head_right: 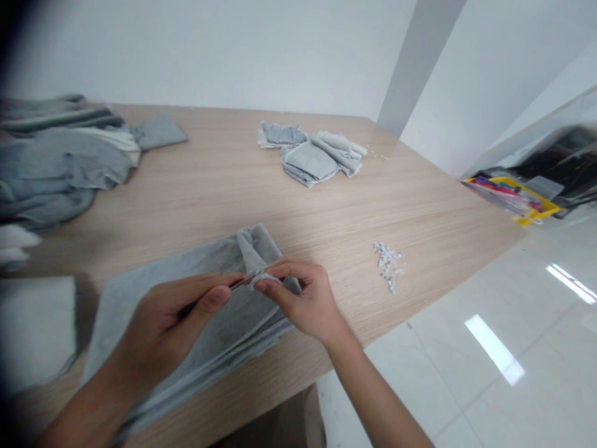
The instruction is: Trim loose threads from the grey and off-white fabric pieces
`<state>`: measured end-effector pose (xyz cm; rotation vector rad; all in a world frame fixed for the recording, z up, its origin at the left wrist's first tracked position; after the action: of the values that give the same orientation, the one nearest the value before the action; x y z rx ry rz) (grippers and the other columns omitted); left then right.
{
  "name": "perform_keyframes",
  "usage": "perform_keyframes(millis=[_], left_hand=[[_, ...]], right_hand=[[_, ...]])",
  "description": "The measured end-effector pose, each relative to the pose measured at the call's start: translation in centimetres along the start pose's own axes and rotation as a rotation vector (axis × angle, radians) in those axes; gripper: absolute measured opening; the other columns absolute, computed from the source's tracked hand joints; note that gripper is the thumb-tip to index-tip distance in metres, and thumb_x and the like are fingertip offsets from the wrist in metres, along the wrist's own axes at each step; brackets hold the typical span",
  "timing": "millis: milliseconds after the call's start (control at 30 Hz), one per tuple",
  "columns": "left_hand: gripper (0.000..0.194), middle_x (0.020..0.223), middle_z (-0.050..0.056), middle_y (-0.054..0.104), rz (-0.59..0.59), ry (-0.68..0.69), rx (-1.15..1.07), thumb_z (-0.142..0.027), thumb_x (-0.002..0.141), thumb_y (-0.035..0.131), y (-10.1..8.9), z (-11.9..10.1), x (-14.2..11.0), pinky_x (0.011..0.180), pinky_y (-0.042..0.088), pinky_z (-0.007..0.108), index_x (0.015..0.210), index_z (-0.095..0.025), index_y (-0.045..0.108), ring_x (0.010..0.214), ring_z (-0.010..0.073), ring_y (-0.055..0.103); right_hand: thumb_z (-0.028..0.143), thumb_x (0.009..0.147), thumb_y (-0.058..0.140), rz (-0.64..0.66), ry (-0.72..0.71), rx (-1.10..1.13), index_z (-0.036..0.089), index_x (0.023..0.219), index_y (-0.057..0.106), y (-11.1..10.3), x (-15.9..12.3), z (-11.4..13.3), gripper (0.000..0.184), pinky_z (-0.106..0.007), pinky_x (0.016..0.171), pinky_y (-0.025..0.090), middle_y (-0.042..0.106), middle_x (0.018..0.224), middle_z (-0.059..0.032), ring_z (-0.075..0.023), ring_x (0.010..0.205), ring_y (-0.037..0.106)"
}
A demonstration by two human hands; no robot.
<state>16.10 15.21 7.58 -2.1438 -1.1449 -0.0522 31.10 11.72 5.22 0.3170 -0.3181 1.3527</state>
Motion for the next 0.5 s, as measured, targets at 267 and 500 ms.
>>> perform_keyframes(millis=[267, 500], left_hand=[[0.022, 0.099, -0.003, 0.078, -0.061, -0.037, -0.051, -0.037, 0.094, 0.057, -0.4, 0.6, 0.1, 0.081, 0.057, 0.027, 0.105, -0.030, 0.074, 0.093, 0.0182, 0.072], [0.021, 0.100, 0.001, 0.077, -0.171, 0.119, 0.088, -0.032, 0.095, 0.056, -1.8, -4.9, 2.3, 0.081, 0.055, 0.026, 0.102, -0.024, 0.074, 0.091, 0.0167, 0.071]], right_hand=[[0.032, 0.082, 0.076, -0.017, 0.012, -0.043, 0.021, 0.077, 0.076, -0.3, 0.1, -0.3, 0.012, -0.029, 0.068, 0.052, 0.074, 0.079, -0.0046, -0.0168, 0.074, 0.067], [0.038, 0.082, 0.074, -0.024, 0.014, -0.081, 0.019, 0.075, 0.074, -0.5, 0.3, -0.8, 0.020, -0.028, 0.068, 0.052, 0.072, 0.076, -0.0038, -0.0170, 0.073, 0.066]])
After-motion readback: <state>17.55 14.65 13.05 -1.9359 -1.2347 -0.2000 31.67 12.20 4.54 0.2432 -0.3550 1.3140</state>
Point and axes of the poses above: each hand's wrist, its own x-axis towards the middle knuckle, its own y-axis out of the palm, z = x × y, the point moved 10 cm from there along x, towards the middle knuckle
